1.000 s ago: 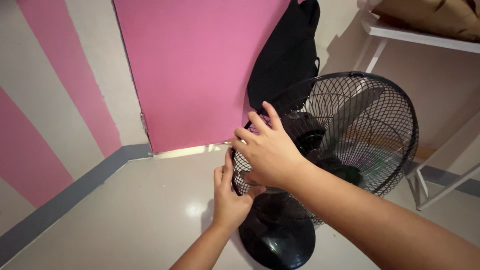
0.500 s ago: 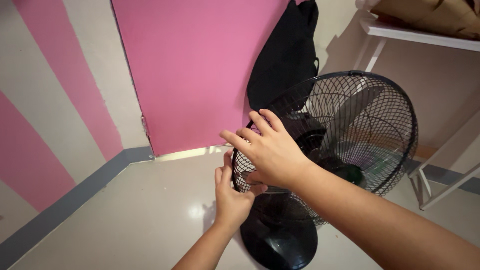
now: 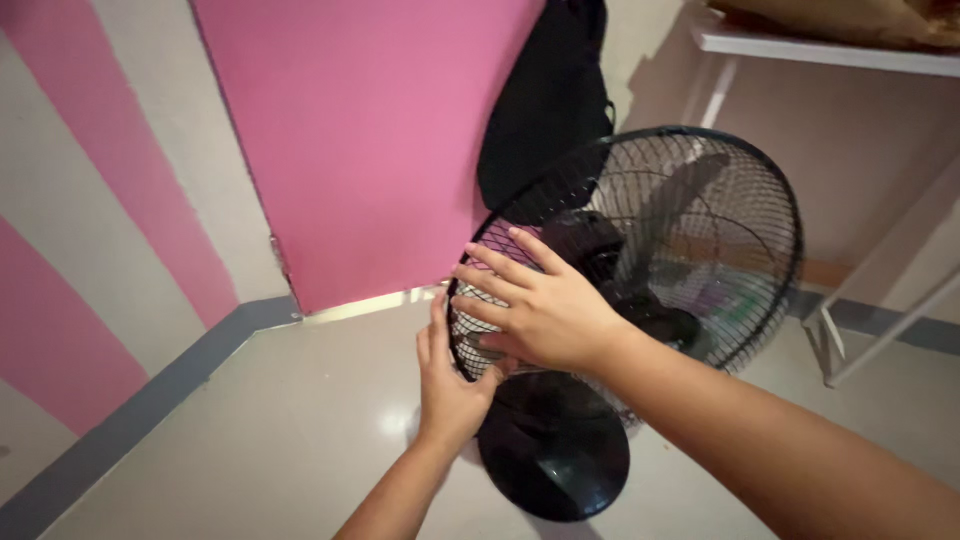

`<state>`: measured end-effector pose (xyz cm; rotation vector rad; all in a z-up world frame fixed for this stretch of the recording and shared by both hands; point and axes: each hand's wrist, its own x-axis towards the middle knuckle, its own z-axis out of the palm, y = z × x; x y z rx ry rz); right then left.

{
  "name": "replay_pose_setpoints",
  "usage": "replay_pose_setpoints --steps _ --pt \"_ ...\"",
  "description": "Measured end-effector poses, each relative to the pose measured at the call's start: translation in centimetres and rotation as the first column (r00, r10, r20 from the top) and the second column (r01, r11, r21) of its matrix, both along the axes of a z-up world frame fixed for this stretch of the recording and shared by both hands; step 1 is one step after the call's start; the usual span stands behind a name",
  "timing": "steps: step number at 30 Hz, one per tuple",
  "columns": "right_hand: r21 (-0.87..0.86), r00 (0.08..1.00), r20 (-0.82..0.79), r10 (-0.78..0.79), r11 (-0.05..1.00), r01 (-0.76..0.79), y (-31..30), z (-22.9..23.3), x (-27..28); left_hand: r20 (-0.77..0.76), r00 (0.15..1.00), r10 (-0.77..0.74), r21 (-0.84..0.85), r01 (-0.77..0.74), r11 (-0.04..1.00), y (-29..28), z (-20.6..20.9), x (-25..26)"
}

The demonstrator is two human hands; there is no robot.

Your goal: The person reassembles a standing electric fan by hand. They attach the fan blades to the motor hub, secure the blades with a nut, then fit and lock the front protective grille onto the fan head.

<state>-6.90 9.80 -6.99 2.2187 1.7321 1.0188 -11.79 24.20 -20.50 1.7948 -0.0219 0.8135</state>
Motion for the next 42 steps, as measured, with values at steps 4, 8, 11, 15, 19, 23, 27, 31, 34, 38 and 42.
replay_pose_setpoints --steps 4,8,11,15,19,23,27,31,34,38,42 --pt "0.059 1.000 0.009 -0.016 0.998 0.016 -3.1 0.1 -0.6 0.045 0.999 -0.002 0.050 0.000 0.999 0.0 -0.2 -0.4" --pt "0.149 0.997 0.017 -0.081 0.986 0.077 -6.1 0.6 -1.6 0.002 1.000 0.018 0.021 -0.018 1.000 -0.4 -0.9 -0.4" --pt "0.212 0.989 0.067 -0.129 0.971 0.112 -7.9 1.0 -2.1 -0.034 0.998 0.050 -0.057 -0.052 0.997 -1.3 -1.4 -0.5" --pt "0.269 0.986 0.047 -0.159 0.953 0.140 -9.7 1.5 -3.0 0.007 0.991 0.135 -0.067 -0.135 0.989 -3.3 -2.8 -1.0" --pt "0.460 0.988 -0.094 -0.123 0.875 0.153 -11.2 0.2 -4.3 -0.116 0.984 0.138 -0.339 -0.170 0.925 -4.3 -5.6 0.4" --pt "0.695 0.834 -0.549 0.059 0.587 0.415 -10.2 -5.4 -5.2 -0.315 0.946 -0.082 -0.634 -0.145 0.759 -4.0 -10.8 1.4" --pt "0.458 0.286 -0.863 0.416 0.406 0.791 -7.7 -14.3 -6.0 -0.350 0.851 -0.390 -0.832 -0.092 0.547 -4.1 -15.3 2.9" --pt "0.106 -0.233 -0.624 0.746 0.376 0.920 -6.0 -21.7 -5.4 -0.377 0.773 -0.510 -0.893 -0.156 0.423 -4.3 -17.9 3.4" --pt "-0.056 -0.358 -0.473 0.805 0.378 0.924 -5.5 -24.7 -4.8 -0.322 0.793 -0.518 -0.907 -0.101 0.409 -4.4 -17.9 3.0" --pt "-0.200 -0.418 -0.246 0.875 0.376 0.905 -4.5 -26.0 -3.6 -0.411 0.793 -0.450 -0.856 -0.166 0.490 -4.5 -15.9 1.7" --pt "-0.198 -0.349 -0.035 0.937 0.335 0.921 -3.4 -27.1 -2.1 -0.404 0.806 -0.432 -0.718 0.013 0.696 -4.4 -14.3 0.5"
